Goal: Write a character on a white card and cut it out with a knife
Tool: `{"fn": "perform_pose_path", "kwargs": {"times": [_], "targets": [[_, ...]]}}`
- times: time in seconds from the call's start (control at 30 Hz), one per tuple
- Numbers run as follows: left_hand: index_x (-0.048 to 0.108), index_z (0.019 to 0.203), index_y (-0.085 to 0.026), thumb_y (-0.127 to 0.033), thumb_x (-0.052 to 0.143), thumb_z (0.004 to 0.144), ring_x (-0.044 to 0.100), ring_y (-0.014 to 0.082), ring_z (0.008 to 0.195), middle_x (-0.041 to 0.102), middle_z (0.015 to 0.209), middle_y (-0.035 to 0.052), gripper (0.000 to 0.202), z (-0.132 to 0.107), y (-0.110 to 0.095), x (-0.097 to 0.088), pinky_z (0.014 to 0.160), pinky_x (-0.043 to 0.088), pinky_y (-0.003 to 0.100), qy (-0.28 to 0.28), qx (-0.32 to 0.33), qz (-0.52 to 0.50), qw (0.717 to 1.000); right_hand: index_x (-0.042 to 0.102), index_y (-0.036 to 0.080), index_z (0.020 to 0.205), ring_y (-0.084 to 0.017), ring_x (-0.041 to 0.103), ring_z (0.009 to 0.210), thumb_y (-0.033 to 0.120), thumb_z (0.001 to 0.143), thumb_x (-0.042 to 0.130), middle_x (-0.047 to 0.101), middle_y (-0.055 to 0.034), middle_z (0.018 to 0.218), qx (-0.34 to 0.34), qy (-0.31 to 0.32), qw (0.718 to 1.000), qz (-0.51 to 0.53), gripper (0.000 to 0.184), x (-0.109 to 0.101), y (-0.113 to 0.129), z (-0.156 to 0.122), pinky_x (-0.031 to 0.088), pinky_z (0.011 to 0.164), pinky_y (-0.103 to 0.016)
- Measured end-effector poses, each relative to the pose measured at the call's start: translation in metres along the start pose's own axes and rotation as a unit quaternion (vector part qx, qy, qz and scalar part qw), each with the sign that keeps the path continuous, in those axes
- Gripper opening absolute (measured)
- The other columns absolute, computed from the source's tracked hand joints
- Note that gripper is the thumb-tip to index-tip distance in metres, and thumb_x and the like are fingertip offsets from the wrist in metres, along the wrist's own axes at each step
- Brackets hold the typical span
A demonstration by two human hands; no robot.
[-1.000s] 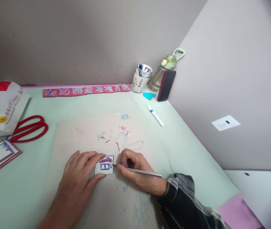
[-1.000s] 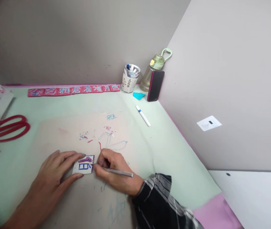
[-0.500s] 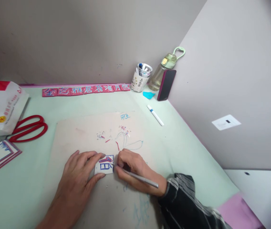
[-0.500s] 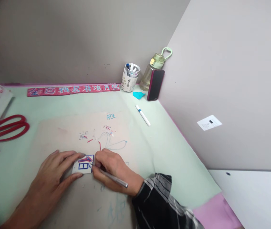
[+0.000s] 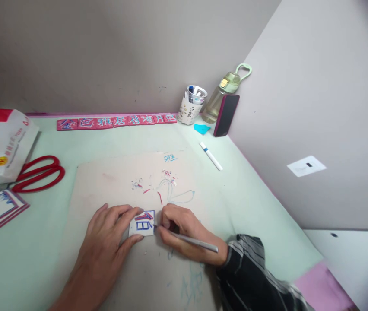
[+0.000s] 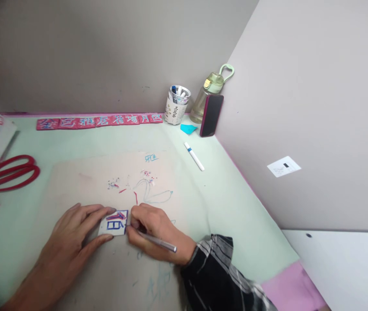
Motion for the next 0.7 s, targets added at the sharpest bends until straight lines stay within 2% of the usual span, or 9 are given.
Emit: {"fn": "perform_pose_path", "kwargs": {"times": [0.3,0.4,0.5,0.63,0.7], "targets": [[0.053,0.126,-0.027,-0.04,0.053,0.094,0.056,0.0298,0.107,0.058,0.111,0.0055,0.034,0.001,-0.001,-0.002,0.099,0.042,0.056,-0.013,-0.009,0.001,1.0,0.036,0.022,0.07,-0.011,0.039,0.061,0.014,0.081,0.054,0.044,0.0051,0.068,0.031,-0.032,0.999,0.019,0.022,0.004,-0.006,-0.004,0.03,0.058,-0.024],[0.055,0.121,-0.026,-0.04,0.058,0.09,0.056,0.0318,0.106,0.06,0.106,0.0062,0.034,0.0,-0.004,-0.002,0.097,0.043,0.056,-0.019,-0.025,0.006,0.999,0.038,0.022,0.069,-0.011,0.04,0.061,0.015,0.082,0.053,0.045,0.0048,0.067,0.062,-0.053,0.996,0.027,0.021,0.005,-0.007,-0.006,0.03,0.057,-0.024],[0.055,0.116,-0.024,-0.042,0.067,0.084,0.059,0.0331,0.1,0.062,0.099,0.0062,0.039,-0.002,-0.008,-0.001,0.1,0.04,0.06,-0.021,-0.013,0.025,0.999,0.039,0.021,0.068,-0.011,0.04,0.061,0.016,0.081,0.053,0.045,0.0051,0.065,0.089,-0.067,0.993,0.042,0.02,0.006,-0.008,-0.006,0.029,0.056,-0.024],[0.048,0.131,-0.024,-0.044,0.076,0.075,0.061,0.032,0.099,0.065,0.102,0.005,0.066,-0.008,-0.009,0.002,0.108,0.033,0.059,0.019,0.008,0.042,0.999,0.039,0.021,0.067,-0.01,0.037,0.059,0.017,0.082,0.053,0.042,0.0059,0.063,0.104,-0.067,0.99,0.061,0.021,0.005,-0.009,-0.005,0.029,0.054,-0.023],[0.045,0.136,-0.028,-0.037,0.074,0.079,0.063,0.0282,0.098,0.065,0.102,0.0017,0.064,-0.01,-0.008,0.002,0.111,0.03,0.056,0.048,0.021,0.035,0.998,0.038,0.021,0.066,-0.01,0.035,0.059,0.017,0.082,0.054,0.04,0.0064,0.062,0.108,-0.069,0.989,0.07,0.022,0.004,-0.008,-0.005,0.027,0.053,-0.023]]}}
Point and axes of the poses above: each hand's wrist, its own z-axis towards the middle knuckle, its own x-axis out of the palm, y = z × x, the point moved 4 cm from there along z, towards the middle knuckle
